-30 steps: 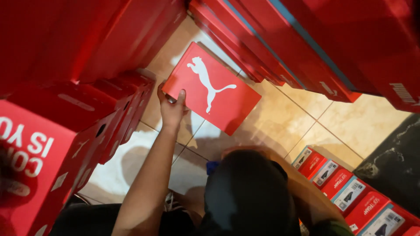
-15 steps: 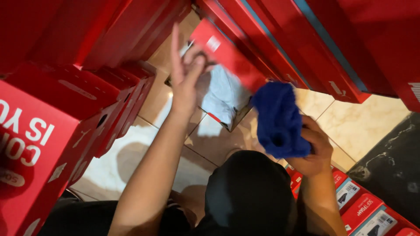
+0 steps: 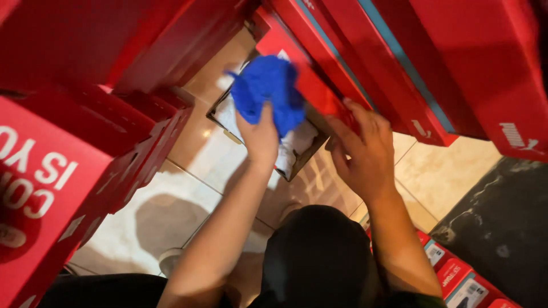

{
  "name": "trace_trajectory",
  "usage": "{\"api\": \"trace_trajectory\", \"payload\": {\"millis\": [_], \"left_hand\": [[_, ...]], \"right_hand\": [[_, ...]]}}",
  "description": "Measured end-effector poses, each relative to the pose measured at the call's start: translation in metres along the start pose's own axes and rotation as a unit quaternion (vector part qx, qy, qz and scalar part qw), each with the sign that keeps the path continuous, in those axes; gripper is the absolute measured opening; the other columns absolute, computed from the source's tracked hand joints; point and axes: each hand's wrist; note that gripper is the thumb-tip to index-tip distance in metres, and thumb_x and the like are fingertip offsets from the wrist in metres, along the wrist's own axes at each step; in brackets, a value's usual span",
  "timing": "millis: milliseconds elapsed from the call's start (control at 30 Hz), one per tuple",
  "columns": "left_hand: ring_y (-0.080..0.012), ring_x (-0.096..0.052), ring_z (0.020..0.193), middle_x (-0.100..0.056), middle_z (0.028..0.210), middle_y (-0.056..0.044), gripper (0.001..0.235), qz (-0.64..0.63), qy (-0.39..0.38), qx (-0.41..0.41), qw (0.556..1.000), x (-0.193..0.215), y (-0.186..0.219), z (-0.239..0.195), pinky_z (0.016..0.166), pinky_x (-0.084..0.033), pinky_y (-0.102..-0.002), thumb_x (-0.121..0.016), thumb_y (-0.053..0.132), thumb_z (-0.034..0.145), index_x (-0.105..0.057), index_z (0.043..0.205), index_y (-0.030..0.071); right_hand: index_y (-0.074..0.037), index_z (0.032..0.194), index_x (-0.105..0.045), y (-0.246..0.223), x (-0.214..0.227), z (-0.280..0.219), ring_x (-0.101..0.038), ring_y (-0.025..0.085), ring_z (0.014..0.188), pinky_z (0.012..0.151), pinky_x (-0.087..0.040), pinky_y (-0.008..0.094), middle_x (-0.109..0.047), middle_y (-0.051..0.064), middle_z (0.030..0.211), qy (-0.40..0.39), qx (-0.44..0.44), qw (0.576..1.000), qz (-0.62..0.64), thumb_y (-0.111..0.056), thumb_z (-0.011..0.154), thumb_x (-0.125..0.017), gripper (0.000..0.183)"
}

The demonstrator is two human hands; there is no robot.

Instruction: Cleaning and organizing shoeboxes using a cloth

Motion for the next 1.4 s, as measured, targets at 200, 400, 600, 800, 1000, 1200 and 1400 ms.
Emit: {"api": "trace_trajectory", "payload": {"millis": [200, 400, 600, 800, 1000, 1200, 1400], "left_hand": [[-0.0303, -0.042, 0.147, -0.046, 0.154, -0.025, 0.071, -0.024, 0.171, -0.016, 0.985, -0.013, -0.048, 0.025, 0.127, -0.027, -0.046, -0.076, 0.012, 0.094, -0.04, 0.154, 0.005], [-0.0595, -0.043, 0.136, -0.04, 0.145, -0.043, 0.048, 0.265, -0.057, -0.193, 0.943, -0.055, -0.134, -0.026, 0.122, -0.031, -0.059, -0.076, 0.014, 0.081, -0.058, 0.119, -0.01], [-0.0392, -0.066, 0.117, -0.064, 0.13, -0.015, 0.053, 0.229, -0.406, 0.129, 0.876, 0.009, -0.117, -0.066, 0.097, -0.051, -0.051, -0.055, 0.055, 0.098, -0.05, 0.141, 0.026], [-0.0438, -0.07, 0.099, -0.051, 0.124, -0.011, 0.055, 0.404, -0.423, -0.105, 0.804, 0.001, -0.105, -0.003, 0.09, -0.06, -0.051, -0.083, 0.034, 0.071, -0.06, 0.12, 0.024], [-0.0586, -0.042, 0.137, -0.039, 0.148, -0.041, 0.07, 0.278, -0.1, -0.178, 0.939, -0.018, -0.098, 0.048, 0.114, -0.044, -0.063, -0.075, 0.004, 0.084, -0.042, 0.145, -0.003], [-0.0309, -0.071, 0.115, -0.075, 0.115, -0.003, 0.048, 0.539, -0.472, -0.105, 0.69, 0.056, -0.043, 0.001, 0.094, -0.058, -0.046, -0.067, 0.048, 0.077, -0.068, 0.123, 0.037], [-0.033, -0.054, 0.139, -0.065, 0.142, -0.014, 0.08, 0.464, -0.493, 0.296, 0.674, 0.105, 0.098, 0.049, 0.118, -0.04, -0.045, -0.053, 0.071, 0.082, -0.069, 0.135, 0.014]], "right_hand": [[-0.021, 0.145, -0.063, 0.013, -0.016, -0.033, -0.066, 0.033, 0.119, 0.094, -0.055, 0.046, -0.066, 0.013, 0.132, -0.129, -0.088, 0.983, -0.093, -0.006, 0.084, -0.072, 0.064], [-0.01, 0.14, -0.068, 0.022, -0.019, -0.025, -0.067, 0.039, 0.117, 0.107, -0.049, 0.047, -0.07, 0.019, 0.125, -0.053, -0.122, 0.99, 0.052, 0.01, 0.082, -0.067, 0.061], [-0.007, 0.143, -0.064, 0.018, -0.021, -0.026, -0.064, 0.04, 0.121, 0.11, -0.046, 0.051, -0.068, 0.019, 0.128, -0.055, -0.137, 0.981, 0.129, 0.019, 0.078, -0.056, 0.071], [-0.01, 0.144, -0.064, 0.019, -0.021, -0.026, -0.064, 0.042, 0.122, 0.106, -0.048, 0.052, -0.067, 0.017, 0.13, -0.102, -0.162, 0.973, 0.13, 0.019, 0.07, -0.056, 0.08], [-0.003, 0.139, -0.065, 0.007, -0.017, -0.026, -0.064, 0.046, 0.12, 0.104, -0.048, 0.055, -0.068, 0.022, 0.126, -0.052, -0.174, 0.97, 0.159, 0.025, 0.071, -0.055, 0.075], [-0.001, 0.142, -0.063, -0.004, -0.015, -0.033, -0.062, 0.044, 0.124, 0.106, -0.047, 0.054, -0.064, 0.022, 0.13, -0.042, -0.184, 0.974, 0.126, 0.024, 0.071, -0.054, 0.076], [-0.008, 0.143, -0.061, -0.013, -0.013, -0.037, -0.062, 0.042, 0.124, 0.102, -0.052, 0.051, -0.058, 0.022, 0.141, -0.17, -0.179, 0.959, 0.139, -0.012, 0.086, -0.073, 0.058]]}}
Point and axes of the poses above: each hand's wrist, its own z-axis towards the middle knuckle, its own x-axis out of the back of the hand, y = z × x
